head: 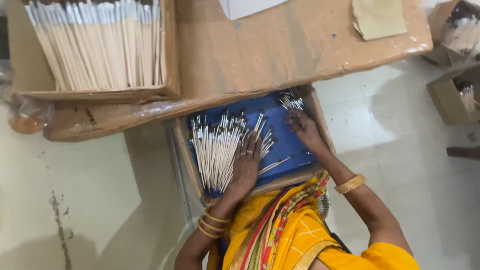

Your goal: The person inserts small metal caps into the ends of wooden sticks held in a bundle. They then gather the assembled sticks, align them, and place them into a cardboard box.

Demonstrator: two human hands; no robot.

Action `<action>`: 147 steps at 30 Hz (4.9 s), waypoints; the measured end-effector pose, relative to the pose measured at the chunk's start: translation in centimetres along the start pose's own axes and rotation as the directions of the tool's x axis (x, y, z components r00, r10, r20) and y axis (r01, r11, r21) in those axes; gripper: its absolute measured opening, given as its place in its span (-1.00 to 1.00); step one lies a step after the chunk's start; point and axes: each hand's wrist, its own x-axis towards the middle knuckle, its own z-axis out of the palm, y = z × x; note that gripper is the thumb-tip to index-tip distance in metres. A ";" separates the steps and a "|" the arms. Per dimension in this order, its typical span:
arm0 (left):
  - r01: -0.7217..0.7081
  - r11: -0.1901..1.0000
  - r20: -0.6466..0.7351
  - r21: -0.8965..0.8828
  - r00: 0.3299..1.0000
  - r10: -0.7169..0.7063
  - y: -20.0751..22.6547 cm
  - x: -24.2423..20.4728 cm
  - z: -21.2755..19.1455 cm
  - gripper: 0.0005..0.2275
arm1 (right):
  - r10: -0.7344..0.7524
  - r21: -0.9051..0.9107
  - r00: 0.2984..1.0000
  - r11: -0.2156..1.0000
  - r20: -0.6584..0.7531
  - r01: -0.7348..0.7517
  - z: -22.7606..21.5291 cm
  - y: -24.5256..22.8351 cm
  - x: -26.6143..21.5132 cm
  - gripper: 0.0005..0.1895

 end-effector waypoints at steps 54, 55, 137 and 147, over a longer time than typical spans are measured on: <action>0.358 0.176 0.317 -0.917 0.922 -0.223 -6.8 -0.5 -5.6 -0.26 | 0.414 0.727 0.908 0.606 0.060 -0.324 18.8 -3.4 -6.1 -0.48; 0.350 0.183 0.309 -0.919 0.925 -0.219 -6.6 -0.5 -4.8 -0.26 | 0.405 0.729 0.912 0.608 0.056 -0.315 18.7 -2.4 -6.3 -0.48; 0.407 0.815 -0.615 -0.412 0.536 -0.578 -31.3 10.7 -30.5 -0.60 | -0.519 -0.189 0.851 0.846 -0.078 0.499 30.0 -33.0 21.9 0.02; 0.368 0.797 -0.633 -0.479 0.484 -0.604 -28.8 9.3 -31.4 -0.74 | -0.408 -0.508 0.610 0.339 0.679 0.792 27.3 -34.5 18.4 -0.51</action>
